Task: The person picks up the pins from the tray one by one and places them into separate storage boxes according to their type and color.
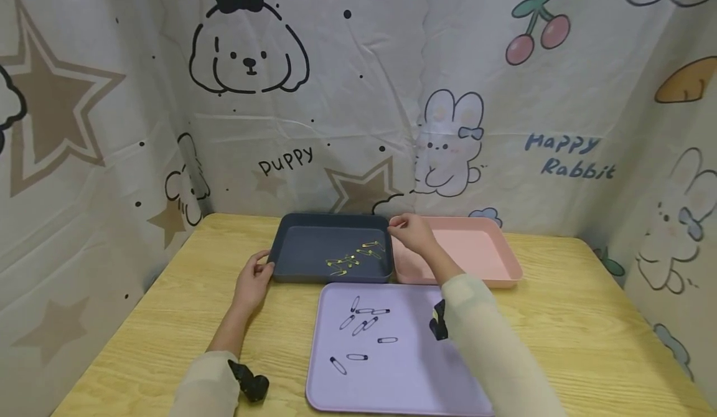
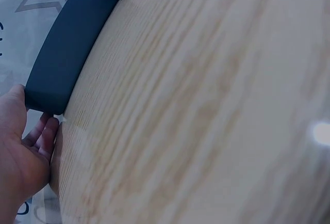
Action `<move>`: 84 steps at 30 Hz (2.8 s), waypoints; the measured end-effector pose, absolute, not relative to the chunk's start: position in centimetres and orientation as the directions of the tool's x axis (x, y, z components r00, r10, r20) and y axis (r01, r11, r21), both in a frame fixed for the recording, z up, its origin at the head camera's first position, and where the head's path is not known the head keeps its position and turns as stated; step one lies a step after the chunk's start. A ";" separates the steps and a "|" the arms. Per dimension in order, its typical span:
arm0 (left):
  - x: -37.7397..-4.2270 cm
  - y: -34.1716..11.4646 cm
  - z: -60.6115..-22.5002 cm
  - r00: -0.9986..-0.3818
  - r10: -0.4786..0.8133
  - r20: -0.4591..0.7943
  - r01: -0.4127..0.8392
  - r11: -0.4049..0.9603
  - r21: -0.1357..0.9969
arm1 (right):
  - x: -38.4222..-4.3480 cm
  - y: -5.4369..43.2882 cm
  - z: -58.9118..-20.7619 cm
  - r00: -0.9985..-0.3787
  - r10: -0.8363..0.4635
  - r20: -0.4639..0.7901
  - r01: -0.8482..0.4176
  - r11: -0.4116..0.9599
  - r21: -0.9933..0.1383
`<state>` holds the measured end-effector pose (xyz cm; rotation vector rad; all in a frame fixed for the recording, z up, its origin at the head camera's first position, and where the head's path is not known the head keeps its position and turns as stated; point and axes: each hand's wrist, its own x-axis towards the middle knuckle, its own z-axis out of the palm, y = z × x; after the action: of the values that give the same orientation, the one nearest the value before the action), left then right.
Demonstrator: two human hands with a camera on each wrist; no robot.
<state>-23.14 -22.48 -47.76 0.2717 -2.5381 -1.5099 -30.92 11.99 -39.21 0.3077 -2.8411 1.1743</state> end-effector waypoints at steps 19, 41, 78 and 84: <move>-23.3 -22.5 -47.9 -0.969 -0.240 0.061 -0.063 0.479 0.875 | -30.0 22.5 -38.8 -1.000 -0.007 0.008 -0.010 0.763 -0.646; -23.1 -22.7 -47.8 -0.970 -0.236 0.049 -0.073 0.481 0.874 | -26.3 33.0 -39.9 -0.978 0.207 -0.024 0.175 0.756 -0.630; -22.9 -23.1 -47.7 -0.975 -0.221 0.016 -0.090 0.463 0.882 | -25.3 33.2 -47.0 -0.976 0.210 -0.059 0.163 0.520 -0.839; -22.5 -23.8 -46.6 -0.972 -0.228 0.063 -0.048 0.451 0.891 | -25.5 33.0 -46.8 -0.977 0.201 -0.077 0.167 0.483 -0.860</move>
<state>-22.45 -23.76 -46.55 0.2425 -2.5245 -1.5416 -25.54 32.96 -46.83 -0.3319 -2.6759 1.5448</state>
